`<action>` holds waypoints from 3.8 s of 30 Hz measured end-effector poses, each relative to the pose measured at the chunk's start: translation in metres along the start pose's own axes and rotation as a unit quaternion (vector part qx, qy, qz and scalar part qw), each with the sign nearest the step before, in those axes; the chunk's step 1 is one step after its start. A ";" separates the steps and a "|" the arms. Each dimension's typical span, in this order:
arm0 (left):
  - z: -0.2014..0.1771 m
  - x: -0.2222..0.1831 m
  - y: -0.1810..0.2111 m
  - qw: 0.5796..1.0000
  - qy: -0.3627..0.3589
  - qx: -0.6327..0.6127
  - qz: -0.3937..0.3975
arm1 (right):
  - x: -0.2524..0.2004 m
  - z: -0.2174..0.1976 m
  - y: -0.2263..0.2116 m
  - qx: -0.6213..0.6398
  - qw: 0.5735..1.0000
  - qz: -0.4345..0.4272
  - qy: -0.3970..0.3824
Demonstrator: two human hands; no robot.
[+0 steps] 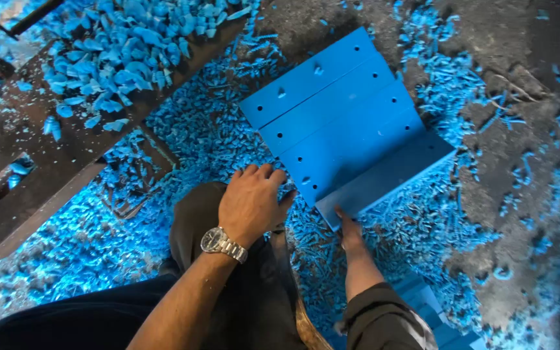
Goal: Drilling holes into blue plastic plates using an industrial drill press on a production floor.
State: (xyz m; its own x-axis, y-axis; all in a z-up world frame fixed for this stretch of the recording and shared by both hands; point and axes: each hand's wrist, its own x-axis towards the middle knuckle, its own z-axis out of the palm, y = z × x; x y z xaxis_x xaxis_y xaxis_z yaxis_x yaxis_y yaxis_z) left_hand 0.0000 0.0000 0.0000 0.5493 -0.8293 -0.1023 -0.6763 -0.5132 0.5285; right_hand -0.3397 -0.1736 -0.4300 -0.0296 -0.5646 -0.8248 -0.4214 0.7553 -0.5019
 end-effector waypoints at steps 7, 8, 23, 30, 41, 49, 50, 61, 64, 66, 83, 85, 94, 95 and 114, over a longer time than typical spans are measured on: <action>-0.002 0.000 -0.001 0.999 0.029 0.011 0.012 | -0.083 -0.006 -0.084 0.199 0.967 -0.101 -0.124; -0.001 -0.001 -0.001 1.000 0.025 0.005 0.015 | -0.104 -0.020 -0.093 -0.073 0.939 -0.333 -0.044; 0.016 -0.022 0.067 0.944 -0.062 -0.324 -0.021 | -0.295 -0.091 -0.097 0.220 0.942 -0.127 -0.219; -0.087 -0.054 0.106 0.875 0.081 -0.475 0.044 | -0.158 -0.075 -0.008 -0.057 0.820 -0.420 -0.385; -0.170 -0.230 -0.021 0.931 0.195 -0.297 -0.082 | -0.385 0.125 -0.139 -0.149 0.796 -0.335 -0.482; -0.186 -0.328 -0.080 0.916 0.297 -0.198 -0.184 | -0.517 0.210 -0.134 -0.212 0.737 -0.355 -0.534; -0.185 -0.337 -0.081 0.916 0.262 -0.196 -0.232 | -0.516 0.218 -0.123 -0.237 0.744 -0.348 -0.519; -0.105 -0.385 -0.055 0.911 0.301 0.004 -0.283 | -0.467 0.241 -0.052 -0.293 0.719 -0.224 -0.589; -0.107 -0.387 -0.064 0.900 0.252 -0.015 -0.355 | -0.546 0.247 -0.127 -0.424 0.613 -0.298 -0.596; -0.114 -0.385 -0.073 0.893 0.284 0.013 -0.349 | -0.636 0.237 -0.203 -0.631 0.459 -0.576 -0.245; -0.141 -0.333 -0.120 0.870 0.229 0.072 -0.430 | -0.615 0.524 -0.514 -0.181 0.251 -0.891 -0.331; -0.144 -0.331 -0.122 0.870 0.229 0.081 -0.429 | -0.598 0.556 -0.515 -0.179 0.243 -0.897 -0.323; -0.155 -0.303 -0.140 0.875 0.243 0.064 -0.414 | -0.536 0.538 -0.467 -0.366 0.516 -0.579 -0.515; -0.158 -0.298 -0.143 0.877 0.222 0.060 -0.422 | -0.549 0.512 -0.450 -0.376 0.510 -0.582 -0.509; -0.163 -0.192 -0.208 0.879 0.261 0.079 -0.390 | -0.554 0.393 -0.376 -0.284 0.581 -0.556 -0.522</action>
State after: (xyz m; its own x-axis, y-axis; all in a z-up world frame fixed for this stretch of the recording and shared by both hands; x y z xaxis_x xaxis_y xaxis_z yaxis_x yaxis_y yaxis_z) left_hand 0.1157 0.3017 0.0474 0.9990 -0.0176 0.0403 -0.0303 -0.9396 0.3408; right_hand 0.1910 -0.0141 0.1136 0.9884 0.1350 0.0698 0.1058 -0.2812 -0.9538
